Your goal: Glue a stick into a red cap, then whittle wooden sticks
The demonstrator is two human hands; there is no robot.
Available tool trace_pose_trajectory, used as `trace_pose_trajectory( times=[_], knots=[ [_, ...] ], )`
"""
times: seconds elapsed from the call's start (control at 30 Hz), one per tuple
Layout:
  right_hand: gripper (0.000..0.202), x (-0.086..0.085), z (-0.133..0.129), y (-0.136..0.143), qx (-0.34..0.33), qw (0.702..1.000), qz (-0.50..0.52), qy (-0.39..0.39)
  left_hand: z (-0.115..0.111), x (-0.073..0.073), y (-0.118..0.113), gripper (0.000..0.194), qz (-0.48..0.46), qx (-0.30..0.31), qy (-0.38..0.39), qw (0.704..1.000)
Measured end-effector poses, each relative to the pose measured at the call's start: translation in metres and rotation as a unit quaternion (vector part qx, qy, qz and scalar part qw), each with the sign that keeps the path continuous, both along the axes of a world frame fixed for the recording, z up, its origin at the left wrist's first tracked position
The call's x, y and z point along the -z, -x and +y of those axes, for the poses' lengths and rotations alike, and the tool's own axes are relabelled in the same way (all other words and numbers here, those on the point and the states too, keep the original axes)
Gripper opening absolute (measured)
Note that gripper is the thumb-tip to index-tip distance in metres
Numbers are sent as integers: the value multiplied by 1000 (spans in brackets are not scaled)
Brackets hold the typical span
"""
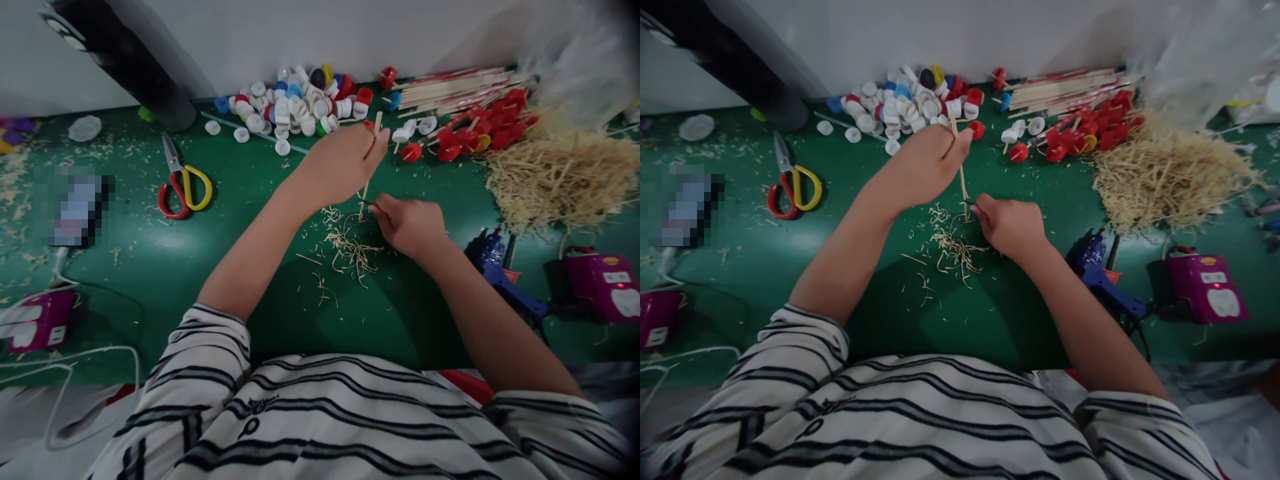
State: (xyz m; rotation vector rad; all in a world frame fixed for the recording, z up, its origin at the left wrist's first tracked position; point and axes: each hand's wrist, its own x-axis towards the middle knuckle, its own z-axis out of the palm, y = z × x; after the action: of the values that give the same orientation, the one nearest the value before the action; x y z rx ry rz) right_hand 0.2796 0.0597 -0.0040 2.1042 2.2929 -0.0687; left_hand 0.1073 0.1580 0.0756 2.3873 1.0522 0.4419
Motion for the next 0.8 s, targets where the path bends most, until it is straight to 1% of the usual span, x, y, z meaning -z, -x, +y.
trace_pose_trajectory(
  times=[0.17, 0.27, 0.37, 0.5, 0.6, 0.8],
  knots=[
    [49, -2, -7, 8, -27, 996, -55, 57, 3, 2, 1, 60, -8, -13, 3, 1000],
    [43, -7, -9, 15, -16, 995, -63, 80, -1, 1, 1, 64, -7, 1, 9, 1000],
    [43, -12, -10, 19, 3, 994, -52, 91, -5, -1, 1, 66, -8, 9, 10, 1000],
    [43, -11, -11, 17, 6, 995, -39, 90, -6, 0, -1, 63, -19, 23, 7, 1000],
    [47, -8, -12, 11, 10, 996, -35, 80, -5, 3, -4, 62, -21, 10, -5, 1000],
    [58, -7, -12, 7, 16, 1000, 8, -3, -7, 7, -11, 63, -22, -15, -36, 999]
  ],
)
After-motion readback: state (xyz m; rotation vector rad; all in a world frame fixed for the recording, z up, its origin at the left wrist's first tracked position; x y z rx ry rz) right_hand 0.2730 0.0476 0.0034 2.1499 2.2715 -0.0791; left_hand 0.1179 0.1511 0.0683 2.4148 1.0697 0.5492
